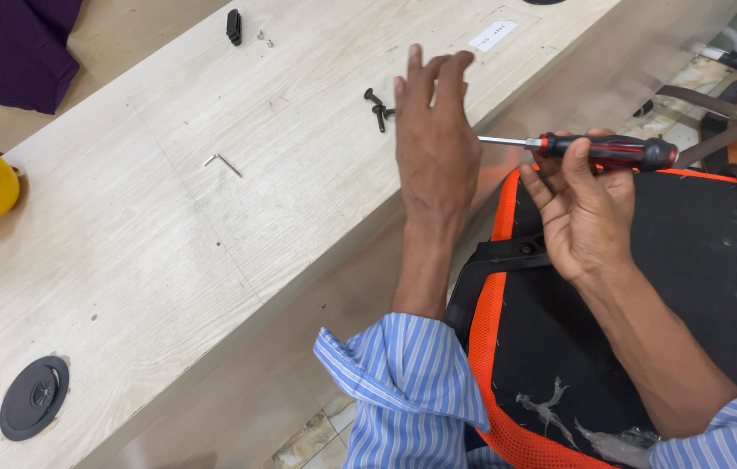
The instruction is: The person uses a screwdriver to tighten screws into a black plastic bracket attached to an orange and black chair seat. They repeatedly insert and turn screws, occasionally pausing to reposition the tool or adjust the bracket.
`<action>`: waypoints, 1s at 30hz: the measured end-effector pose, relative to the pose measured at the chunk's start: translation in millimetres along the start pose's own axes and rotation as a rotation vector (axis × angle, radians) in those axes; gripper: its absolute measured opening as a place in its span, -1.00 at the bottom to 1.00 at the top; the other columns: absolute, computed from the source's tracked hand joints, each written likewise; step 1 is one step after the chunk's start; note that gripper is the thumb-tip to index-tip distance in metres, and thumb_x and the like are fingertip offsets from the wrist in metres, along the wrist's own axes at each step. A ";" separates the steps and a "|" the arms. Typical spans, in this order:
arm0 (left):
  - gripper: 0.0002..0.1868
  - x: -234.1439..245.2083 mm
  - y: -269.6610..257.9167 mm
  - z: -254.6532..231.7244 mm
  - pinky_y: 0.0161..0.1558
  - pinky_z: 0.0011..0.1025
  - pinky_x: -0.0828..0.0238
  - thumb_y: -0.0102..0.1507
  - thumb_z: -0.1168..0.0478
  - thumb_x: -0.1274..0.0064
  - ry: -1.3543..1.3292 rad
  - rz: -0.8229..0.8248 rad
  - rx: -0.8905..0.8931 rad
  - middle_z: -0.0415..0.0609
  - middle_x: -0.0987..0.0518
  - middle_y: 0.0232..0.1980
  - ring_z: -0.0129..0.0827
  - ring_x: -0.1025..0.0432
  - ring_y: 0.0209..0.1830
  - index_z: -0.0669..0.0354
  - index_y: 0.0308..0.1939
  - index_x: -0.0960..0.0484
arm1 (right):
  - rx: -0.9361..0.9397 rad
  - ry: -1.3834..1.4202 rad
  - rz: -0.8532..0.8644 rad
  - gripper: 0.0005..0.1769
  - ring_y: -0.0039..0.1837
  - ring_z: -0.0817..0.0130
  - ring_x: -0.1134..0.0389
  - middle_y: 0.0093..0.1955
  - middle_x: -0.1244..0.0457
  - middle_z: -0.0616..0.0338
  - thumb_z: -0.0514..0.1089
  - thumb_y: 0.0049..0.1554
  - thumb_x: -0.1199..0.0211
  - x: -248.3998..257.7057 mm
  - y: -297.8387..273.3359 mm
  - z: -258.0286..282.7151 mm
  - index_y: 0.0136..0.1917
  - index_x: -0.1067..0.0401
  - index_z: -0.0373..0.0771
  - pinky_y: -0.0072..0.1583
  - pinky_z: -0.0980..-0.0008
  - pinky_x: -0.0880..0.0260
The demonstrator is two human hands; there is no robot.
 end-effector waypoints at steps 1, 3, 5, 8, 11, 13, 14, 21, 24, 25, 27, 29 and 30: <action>-0.60 -4.0 -4.9 -6.6 0.69 0.09 -0.08 0.39 0.39 0.05 -0.041 0.023 -0.028 -0.01 -0.51 0.33 0.00 -0.19 0.65 0.07 0.32 -0.45 | 0.007 -0.024 -0.005 -0.69 0.20 0.30 -0.45 0.18 -0.32 0.18 -0.11 0.33 -0.29 5.0 0.1 1.8 0.24 -0.23 -0.06 0.26 0.18 -0.57; -0.43 -13.4 -20.3 -20.8 0.65 0.06 -0.09 0.18 0.44 0.00 -0.123 0.072 -0.080 0.07 -0.49 0.33 0.03 -0.20 0.62 0.12 0.30 -0.45 | 0.019 -0.073 -0.021 -0.70 0.19 0.32 -0.44 0.17 -0.31 0.22 -0.04 0.36 -0.28 18.0 -0.3 4.5 0.25 -0.22 -0.04 0.26 0.16 -0.53; -0.49 -28.2 -32.5 -33.8 0.64 0.05 -0.11 0.24 0.47 -0.02 -0.167 0.124 -0.090 0.08 -0.48 0.34 0.06 -0.19 0.63 0.11 0.28 -0.45 | 0.065 -0.135 -0.040 -0.69 0.18 0.34 -0.42 0.13 -0.30 0.22 0.00 0.38 -0.28 32.6 0.3 7.2 0.26 -0.22 -0.04 0.27 0.16 -0.52; -0.47 -48.1 -51.5 -48.9 0.59 0.04 -0.14 0.22 0.49 -0.04 -0.212 0.213 -0.091 0.13 -0.48 0.34 0.10 -0.22 0.59 0.10 0.26 -0.47 | 0.146 -0.191 -0.070 -0.65 0.17 0.37 -0.37 0.11 -0.23 0.27 0.03 0.42 -0.28 53.3 2.3 13.5 0.31 -0.19 -0.04 0.31 0.10 -0.52; -0.44 -69.2 -75.8 -59.3 0.50 -0.02 -0.22 0.18 0.52 -0.05 -0.271 0.289 -0.044 0.17 -0.47 0.33 0.13 -0.25 0.55 0.09 0.25 -0.47 | 0.190 -0.232 -0.115 -0.61 0.21 0.33 -0.39 0.20 -0.19 0.27 0.04 0.41 -0.26 78.4 5.0 20.8 0.33 -0.13 -0.04 0.32 0.02 -0.52; -0.44 -84.6 -90.8 -65.6 0.44 -0.06 -0.27 0.17 0.52 -0.05 -0.310 0.343 -0.005 0.20 -0.47 0.33 0.15 -0.27 0.52 0.10 0.26 -0.47 | 0.203 -0.276 -0.156 -0.60 0.22 0.31 -0.41 0.26 -0.18 0.27 0.04 0.41 -0.23 95.8 6.8 26.7 0.33 -0.09 -0.03 0.31 0.01 -0.51; -0.44 -92.4 -97.6 -68.0 0.41 -0.06 -0.28 0.17 0.51 -0.06 -0.323 0.376 0.015 0.22 -0.46 0.33 0.15 -0.27 0.50 0.12 0.26 -0.47 | 0.206 -0.307 -0.179 -0.60 0.21 0.31 -0.41 0.27 -0.17 0.27 0.05 0.42 -0.21 104.5 7.4 29.4 0.34 -0.08 -0.02 0.31 0.01 -0.50; -0.37 -140.7 -139.8 -96.6 0.41 -0.08 -0.27 0.17 0.40 -0.17 -0.418 0.546 0.024 0.28 -0.43 0.37 0.19 -0.27 0.48 0.21 0.34 -0.44 | 0.252 -0.366 -0.225 -0.69 0.21 0.31 -0.39 0.29 -0.13 0.20 -0.04 0.57 -0.11 156.4 7.2 55.4 0.41 -0.03 -0.03 0.38 -0.04 -0.52; -0.23 -154.4 -152.3 -110.6 0.42 -0.08 -0.26 0.10 0.37 -0.22 -0.379 0.697 0.001 0.26 -0.44 0.37 0.17 -0.26 0.49 0.30 0.41 -0.33 | 0.253 -0.371 -0.288 -0.69 0.15 0.33 -0.37 0.27 -0.13 0.23 -0.07 0.55 -0.10 171.0 4.9 61.2 0.40 -0.02 -0.02 0.29 -0.03 -0.51; -0.20 -157.0 -155.7 -113.0 0.41 -0.08 -0.26 0.10 0.36 -0.22 -0.381 0.725 0.006 0.25 -0.43 0.38 0.15 -0.25 0.49 0.31 0.43 -0.30 | 0.245 -0.386 -0.314 -0.69 0.15 0.33 -0.38 0.26 -0.14 0.24 -0.07 0.53 -0.10 175.0 4.4 61.7 0.39 -0.02 -0.01 0.30 -0.03 -0.52; -0.14 -160.4 -161.2 -116.3 0.39 -0.06 -0.25 0.09 0.36 -0.23 -0.381 0.782 0.017 0.24 -0.41 0.40 0.13 -0.25 0.50 0.32 0.46 -0.24 | 0.226 -0.413 -0.367 -0.68 0.15 0.33 -0.39 0.25 -0.15 0.26 -0.06 0.50 -0.10 181.8 3.2 61.8 0.38 -0.02 0.01 0.32 -0.03 -0.56; -0.10 -161.7 -165.1 -115.5 0.39 -0.05 -0.23 0.09 0.33 -0.24 -0.371 0.824 0.032 0.23 -0.37 0.44 0.12 -0.23 0.50 0.30 0.48 -0.20 | 0.233 -0.403 -0.359 -0.68 0.15 0.30 -0.39 0.22 -0.13 0.23 -0.08 0.52 -0.12 186.1 2.7 59.3 0.37 -0.02 -0.02 0.35 -0.05 -0.55; -0.09 -161.6 -167.1 -114.0 0.39 -0.04 -0.22 0.09 0.32 -0.25 -0.365 0.845 0.041 0.23 -0.35 0.45 0.12 -0.22 0.50 0.29 0.49 -0.17 | 0.234 -0.398 -0.354 -0.67 0.16 0.29 -0.39 0.20 -0.12 0.22 -0.08 0.53 -0.14 187.9 2.1 57.3 0.37 -0.02 -0.03 0.36 -0.06 -0.54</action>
Point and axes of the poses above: each hand's wrist, its own y-axis towards the middle knuckle, its own x-axis out of the back of the hand, z = x × y, the point moved 2 cm from there along y, towards the middle knuckle
